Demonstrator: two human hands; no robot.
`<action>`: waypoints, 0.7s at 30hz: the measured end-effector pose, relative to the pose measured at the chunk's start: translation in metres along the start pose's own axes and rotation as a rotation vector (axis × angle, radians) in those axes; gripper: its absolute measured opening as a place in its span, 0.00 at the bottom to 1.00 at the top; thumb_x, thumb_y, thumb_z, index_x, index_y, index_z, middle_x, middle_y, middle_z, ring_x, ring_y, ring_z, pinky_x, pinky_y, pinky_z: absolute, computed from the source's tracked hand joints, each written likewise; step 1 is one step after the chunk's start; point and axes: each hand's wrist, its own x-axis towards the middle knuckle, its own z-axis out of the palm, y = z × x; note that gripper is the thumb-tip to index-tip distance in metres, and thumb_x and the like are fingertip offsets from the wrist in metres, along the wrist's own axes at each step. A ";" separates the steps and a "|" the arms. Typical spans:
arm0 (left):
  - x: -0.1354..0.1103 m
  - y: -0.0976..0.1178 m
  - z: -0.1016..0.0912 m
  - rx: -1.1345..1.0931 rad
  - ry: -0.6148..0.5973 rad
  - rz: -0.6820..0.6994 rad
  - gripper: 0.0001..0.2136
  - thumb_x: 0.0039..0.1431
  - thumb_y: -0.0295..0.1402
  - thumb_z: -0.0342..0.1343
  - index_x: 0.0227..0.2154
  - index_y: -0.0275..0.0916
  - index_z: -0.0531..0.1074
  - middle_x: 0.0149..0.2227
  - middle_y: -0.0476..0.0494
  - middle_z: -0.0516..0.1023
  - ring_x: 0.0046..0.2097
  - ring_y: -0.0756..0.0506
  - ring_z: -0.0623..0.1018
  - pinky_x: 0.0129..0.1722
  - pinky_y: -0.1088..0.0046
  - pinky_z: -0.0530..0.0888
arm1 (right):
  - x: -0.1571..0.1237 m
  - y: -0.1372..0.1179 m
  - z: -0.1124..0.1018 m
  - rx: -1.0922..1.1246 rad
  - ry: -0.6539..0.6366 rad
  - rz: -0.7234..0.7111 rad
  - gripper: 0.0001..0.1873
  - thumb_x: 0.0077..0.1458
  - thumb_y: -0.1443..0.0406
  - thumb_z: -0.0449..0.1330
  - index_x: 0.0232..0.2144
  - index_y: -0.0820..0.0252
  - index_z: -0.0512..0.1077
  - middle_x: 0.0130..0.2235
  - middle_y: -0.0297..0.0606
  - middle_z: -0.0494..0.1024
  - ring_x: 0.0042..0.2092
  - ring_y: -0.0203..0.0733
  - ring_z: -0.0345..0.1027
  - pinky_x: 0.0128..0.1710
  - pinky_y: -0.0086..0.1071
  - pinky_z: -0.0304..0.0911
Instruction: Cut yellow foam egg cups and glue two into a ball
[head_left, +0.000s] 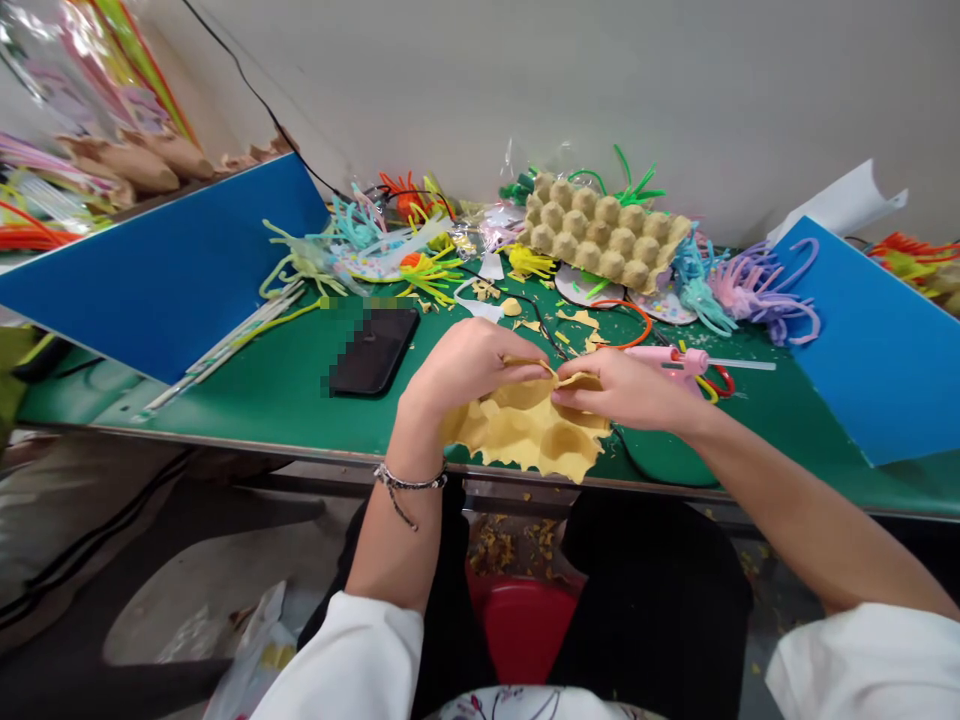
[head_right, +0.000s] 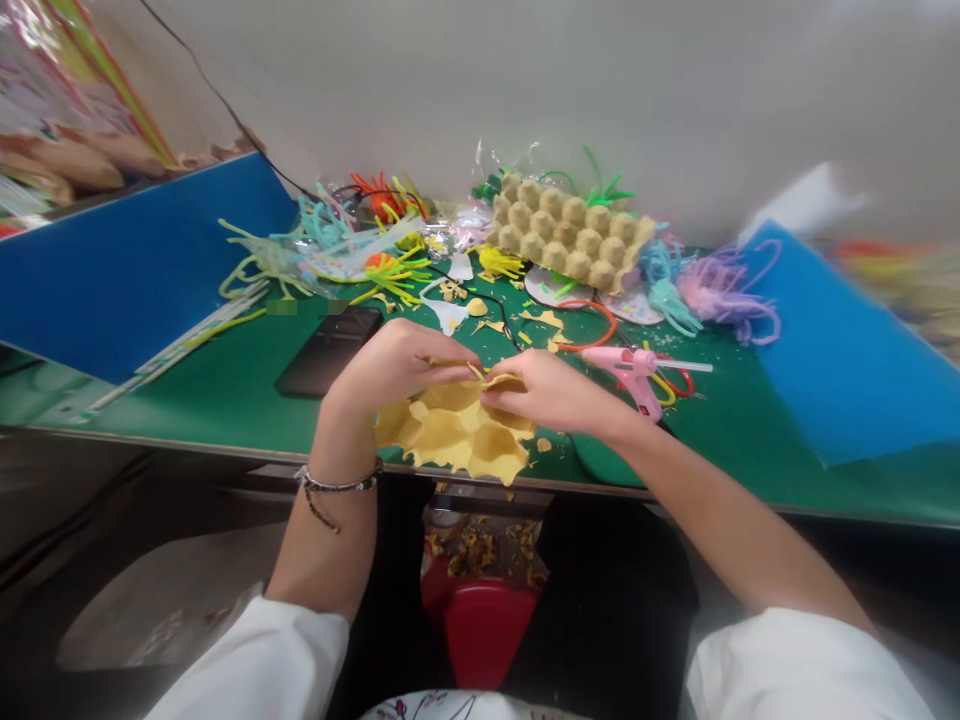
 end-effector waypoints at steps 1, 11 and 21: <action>0.000 -0.001 0.001 -0.008 0.003 0.001 0.09 0.59 0.34 0.58 0.29 0.38 0.81 0.27 0.46 0.83 0.27 0.51 0.79 0.25 0.80 0.67 | -0.001 0.000 0.000 -0.006 -0.008 -0.007 0.12 0.54 0.60 0.55 0.28 0.62 0.73 0.26 0.33 0.72 0.28 0.34 0.60 0.29 0.29 0.50; 0.001 -0.004 0.004 -0.025 0.056 -0.064 0.09 0.59 0.35 0.58 0.30 0.40 0.82 0.28 0.46 0.84 0.27 0.51 0.79 0.27 0.80 0.68 | -0.007 -0.001 0.014 0.064 0.207 -0.057 0.07 0.54 0.64 0.56 0.30 0.62 0.72 0.29 0.34 0.75 0.31 0.36 0.67 0.31 0.28 0.55; 0.004 0.001 0.005 0.048 0.064 -0.154 0.06 0.58 0.34 0.60 0.32 0.42 0.82 0.30 0.46 0.84 0.30 0.49 0.80 0.28 0.78 0.68 | -0.010 0.000 0.020 -0.254 0.349 -0.182 0.07 0.51 0.71 0.53 0.27 0.63 0.71 0.28 0.37 0.73 0.31 0.37 0.63 0.33 0.30 0.53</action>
